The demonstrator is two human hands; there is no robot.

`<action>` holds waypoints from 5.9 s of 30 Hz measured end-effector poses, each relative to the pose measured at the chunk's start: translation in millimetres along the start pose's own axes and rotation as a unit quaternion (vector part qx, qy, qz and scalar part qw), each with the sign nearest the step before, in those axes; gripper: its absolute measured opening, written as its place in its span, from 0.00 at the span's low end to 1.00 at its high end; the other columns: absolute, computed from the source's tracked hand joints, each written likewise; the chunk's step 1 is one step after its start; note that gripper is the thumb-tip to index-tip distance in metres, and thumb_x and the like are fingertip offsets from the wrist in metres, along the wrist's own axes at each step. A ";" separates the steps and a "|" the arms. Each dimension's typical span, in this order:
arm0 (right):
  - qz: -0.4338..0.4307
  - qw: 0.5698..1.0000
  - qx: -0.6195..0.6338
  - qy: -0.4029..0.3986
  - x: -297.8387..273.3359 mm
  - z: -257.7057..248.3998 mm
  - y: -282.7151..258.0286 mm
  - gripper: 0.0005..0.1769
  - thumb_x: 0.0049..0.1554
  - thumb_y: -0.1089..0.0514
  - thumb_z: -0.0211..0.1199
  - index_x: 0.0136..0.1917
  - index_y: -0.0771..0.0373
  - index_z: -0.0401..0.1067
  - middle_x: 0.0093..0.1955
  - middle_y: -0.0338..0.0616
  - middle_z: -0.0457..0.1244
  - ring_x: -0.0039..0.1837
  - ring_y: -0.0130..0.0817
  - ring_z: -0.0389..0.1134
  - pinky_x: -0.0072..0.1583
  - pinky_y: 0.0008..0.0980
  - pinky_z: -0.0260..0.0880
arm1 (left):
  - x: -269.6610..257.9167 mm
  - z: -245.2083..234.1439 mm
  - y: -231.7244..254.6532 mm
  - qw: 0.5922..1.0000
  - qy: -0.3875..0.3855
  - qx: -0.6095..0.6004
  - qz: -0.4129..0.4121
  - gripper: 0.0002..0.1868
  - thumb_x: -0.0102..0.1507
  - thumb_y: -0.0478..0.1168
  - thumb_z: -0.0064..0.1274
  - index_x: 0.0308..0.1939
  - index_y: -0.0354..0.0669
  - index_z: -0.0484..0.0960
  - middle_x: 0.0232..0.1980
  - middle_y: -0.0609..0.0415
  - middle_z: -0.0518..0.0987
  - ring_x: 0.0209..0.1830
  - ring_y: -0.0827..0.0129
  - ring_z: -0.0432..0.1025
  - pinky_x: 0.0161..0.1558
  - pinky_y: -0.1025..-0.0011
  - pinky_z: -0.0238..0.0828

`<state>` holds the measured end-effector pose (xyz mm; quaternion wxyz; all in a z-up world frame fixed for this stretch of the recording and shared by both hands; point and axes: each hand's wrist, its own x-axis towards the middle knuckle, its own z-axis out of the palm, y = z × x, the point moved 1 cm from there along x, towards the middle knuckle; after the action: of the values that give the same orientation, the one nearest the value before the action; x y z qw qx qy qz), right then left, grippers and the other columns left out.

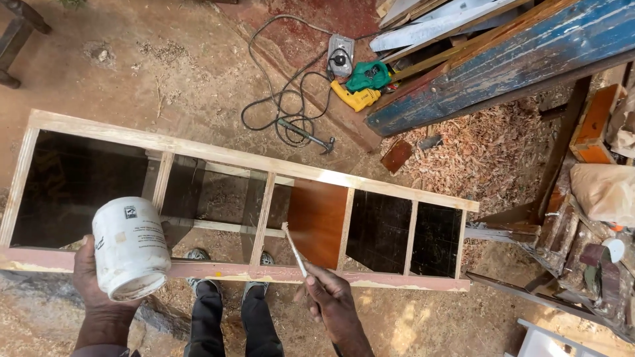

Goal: Applying adhesive to the edges of a wooden shelf structure using a small wooden stick as an applicator.

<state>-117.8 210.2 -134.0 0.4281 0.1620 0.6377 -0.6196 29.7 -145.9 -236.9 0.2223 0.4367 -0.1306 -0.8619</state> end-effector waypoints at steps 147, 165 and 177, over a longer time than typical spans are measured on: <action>-0.066 0.849 -0.516 0.096 54.0 64.2 -64.0 0.23 0.59 0.54 0.57 0.67 0.48 0.76 0.37 0.57 0.71 0.45 0.42 0.74 0.49 0.43 0.73 | 12.4 -2.7 -4.5 0.996 0.020 -0.088 -0.020 0.26 0.59 0.54 0.57 0.57 0.46 0.83 0.55 0.49 0.86 0.51 0.58 0.82 0.61 0.56 0.78; -0.151 0.864 -0.462 0.131 50.0 81.6 44.5 0.23 0.59 0.58 0.58 0.68 0.59 0.72 0.50 0.70 0.70 0.57 0.70 0.69 0.55 0.63 0.72 | 3.9 7.3 -0.4 0.997 0.009 -0.074 -0.006 0.29 0.60 0.55 0.57 0.61 0.47 0.80 0.59 0.50 0.84 0.53 0.60 0.82 0.62 0.56 0.78; -0.136 0.886 -0.422 0.134 52.4 87.7 -39.9 0.23 0.61 0.61 0.57 0.70 0.55 0.73 0.46 0.62 0.72 0.34 0.35 0.68 0.41 0.33 0.74 | 22.4 -21.1 -6.0 0.997 -0.012 -0.070 0.001 0.30 0.60 0.55 0.56 0.62 0.45 0.80 0.58 0.47 0.84 0.52 0.56 0.82 0.62 0.53 0.78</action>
<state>-147.4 104.6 -135.4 0.2781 -0.0407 0.9059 -0.3167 33.5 -152.5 -267.3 0.2516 0.4091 -0.0728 -0.8741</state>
